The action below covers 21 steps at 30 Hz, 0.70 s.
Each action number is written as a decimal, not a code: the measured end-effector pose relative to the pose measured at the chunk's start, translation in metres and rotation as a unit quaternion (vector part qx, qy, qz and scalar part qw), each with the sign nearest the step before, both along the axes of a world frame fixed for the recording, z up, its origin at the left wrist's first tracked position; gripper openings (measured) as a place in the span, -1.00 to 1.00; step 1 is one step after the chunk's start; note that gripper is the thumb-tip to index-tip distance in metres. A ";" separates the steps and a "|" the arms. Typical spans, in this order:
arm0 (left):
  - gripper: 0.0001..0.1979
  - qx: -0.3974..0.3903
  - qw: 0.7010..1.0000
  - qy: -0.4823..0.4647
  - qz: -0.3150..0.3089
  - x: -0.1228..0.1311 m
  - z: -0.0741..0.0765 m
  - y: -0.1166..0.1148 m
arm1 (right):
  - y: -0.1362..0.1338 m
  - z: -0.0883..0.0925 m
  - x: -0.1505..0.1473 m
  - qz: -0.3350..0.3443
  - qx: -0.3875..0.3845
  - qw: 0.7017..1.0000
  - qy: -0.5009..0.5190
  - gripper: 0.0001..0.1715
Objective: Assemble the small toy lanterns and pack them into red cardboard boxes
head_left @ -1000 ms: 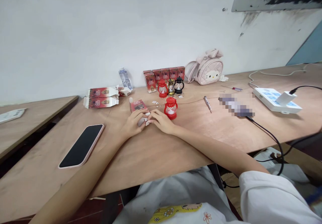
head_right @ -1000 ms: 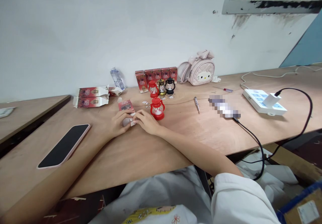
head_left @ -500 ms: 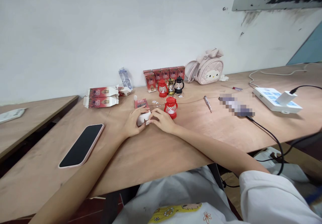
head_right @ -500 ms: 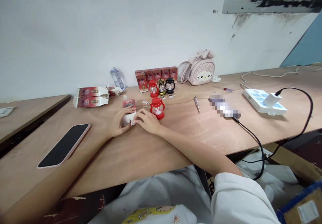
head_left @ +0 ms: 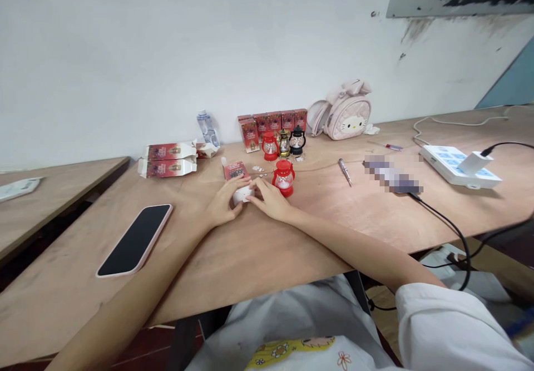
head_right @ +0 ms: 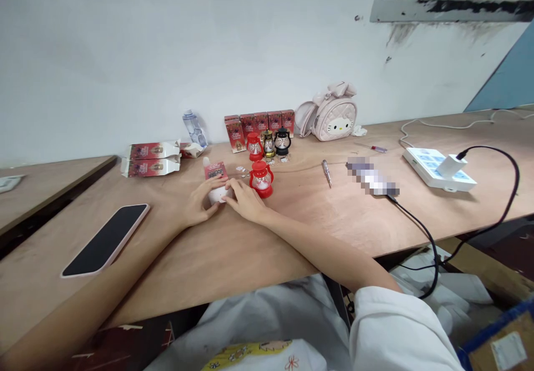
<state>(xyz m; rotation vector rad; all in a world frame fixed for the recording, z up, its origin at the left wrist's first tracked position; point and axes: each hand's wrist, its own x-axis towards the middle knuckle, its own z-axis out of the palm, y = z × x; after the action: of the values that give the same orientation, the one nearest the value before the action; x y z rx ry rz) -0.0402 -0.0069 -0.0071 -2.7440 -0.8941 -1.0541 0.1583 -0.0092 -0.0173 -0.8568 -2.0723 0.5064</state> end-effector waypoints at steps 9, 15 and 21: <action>-0.56 -0.007 1.000 0.000 -0.002 0.000 0.000 0.001 | 0.001 -0.001 -0.004 -0.002 -0.014 0.999 0.043 -0.83; -0.55 -0.007 1.000 -0.002 -0.011 -0.002 -0.001 0.003 | 0.004 -0.004 -0.005 -0.001 -0.014 0.998 0.054 -0.83; -0.56 -0.022 1.000 -0.002 -0.020 -0.003 0.000 0.004 | 0.003 -0.002 -0.003 0.001 -0.003 0.999 0.042 -0.90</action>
<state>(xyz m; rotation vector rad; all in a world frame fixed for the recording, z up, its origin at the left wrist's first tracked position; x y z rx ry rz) -0.0427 -0.0025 -0.0076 -2.8078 -0.8771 -1.0586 0.1557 -0.0062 -0.0192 -0.8238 -1.9971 0.5408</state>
